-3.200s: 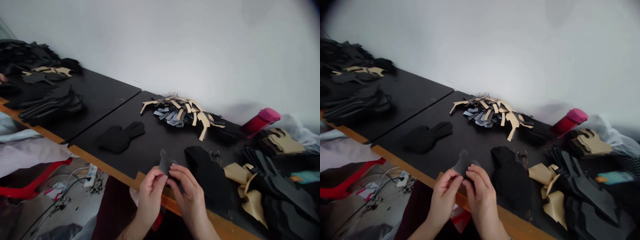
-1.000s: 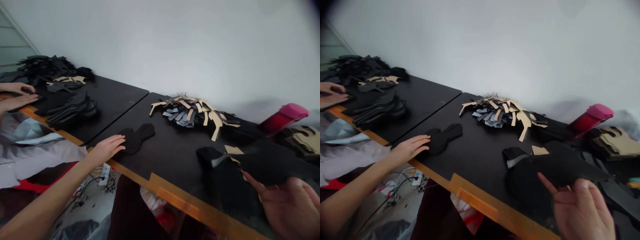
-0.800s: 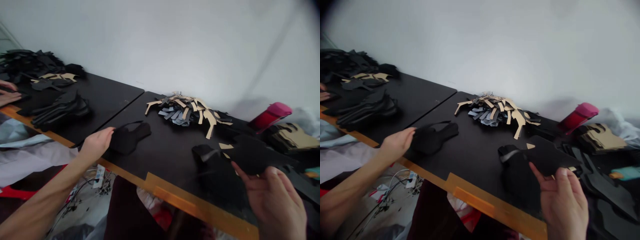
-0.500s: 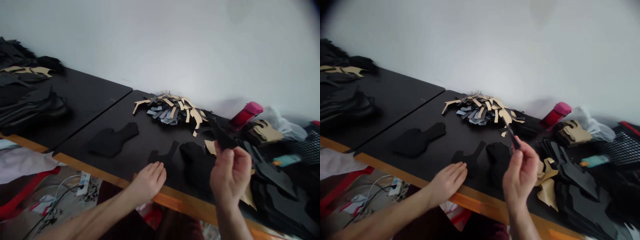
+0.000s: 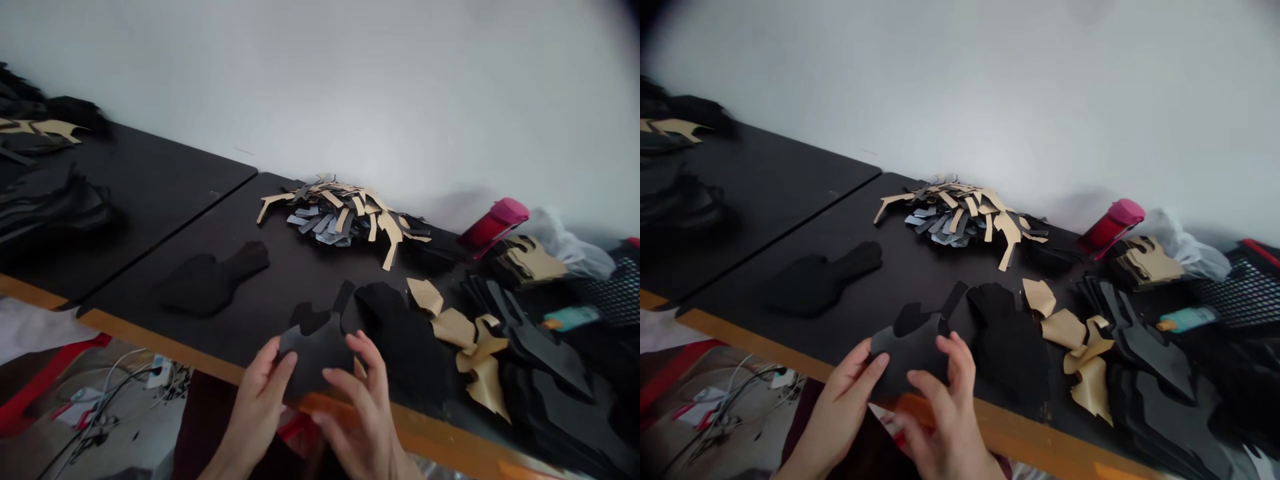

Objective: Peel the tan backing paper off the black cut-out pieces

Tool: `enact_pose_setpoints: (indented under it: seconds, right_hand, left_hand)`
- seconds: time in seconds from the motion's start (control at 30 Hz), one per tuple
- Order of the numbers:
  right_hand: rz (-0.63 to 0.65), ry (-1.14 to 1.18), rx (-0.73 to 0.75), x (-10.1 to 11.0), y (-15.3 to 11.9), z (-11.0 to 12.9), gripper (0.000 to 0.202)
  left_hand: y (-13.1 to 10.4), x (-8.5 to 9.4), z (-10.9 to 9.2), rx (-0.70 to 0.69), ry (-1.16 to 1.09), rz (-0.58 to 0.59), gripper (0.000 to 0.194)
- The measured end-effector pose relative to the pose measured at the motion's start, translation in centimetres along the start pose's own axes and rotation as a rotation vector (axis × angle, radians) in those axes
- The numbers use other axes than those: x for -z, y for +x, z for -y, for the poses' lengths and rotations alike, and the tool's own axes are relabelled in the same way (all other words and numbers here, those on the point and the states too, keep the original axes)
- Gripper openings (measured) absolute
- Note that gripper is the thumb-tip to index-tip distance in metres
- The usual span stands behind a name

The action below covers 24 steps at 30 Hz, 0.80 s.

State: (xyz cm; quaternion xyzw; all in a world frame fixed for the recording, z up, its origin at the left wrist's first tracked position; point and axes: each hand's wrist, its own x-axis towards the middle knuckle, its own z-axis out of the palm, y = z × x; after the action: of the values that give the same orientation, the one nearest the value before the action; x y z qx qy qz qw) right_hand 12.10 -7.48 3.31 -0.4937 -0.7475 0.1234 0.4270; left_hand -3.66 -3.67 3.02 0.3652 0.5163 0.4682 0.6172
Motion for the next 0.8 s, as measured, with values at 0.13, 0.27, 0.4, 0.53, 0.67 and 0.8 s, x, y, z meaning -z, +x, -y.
enact_pose_setpoints:
  seconds: [0.13,0.27,0.4,0.53,0.67,0.8]
  right_hand:
    - [-0.215,0.215,-0.343,0.7,-0.3,-0.9,0.04]
    - [-0.187,0.45,-0.56,0.5,0.6,-1.6,0.034]
    - [-0.274,0.186,-0.305,-0.5,2.0,-1.8,0.023]
    - [-0.171,-0.048,-0.107,-1.6,2.7,-2.5,0.027]
    - [-0.114,-0.118,-0.163,-2.5,3.0,-3.9,0.027]
    - [-0.098,-0.122,-0.182,-2.9,3.5,-4.6,0.025]
  left_hand:
    - [-0.2,0.6,-0.3,-0.067,0.182,-0.027,0.037]
    - [0.1,0.7,-1.2,-0.042,0.249,0.132,0.035]
    - [1.4,0.3,-1.0,-0.109,0.347,0.037,0.036]
    - [3.2,0.0,0.0,-0.306,0.607,-0.241,0.03]
    - [4.5,-0.2,0.9,-0.534,0.908,-0.269,0.017]
    - [5.2,-0.2,1.4,-0.663,1.028,-0.246,0.016]
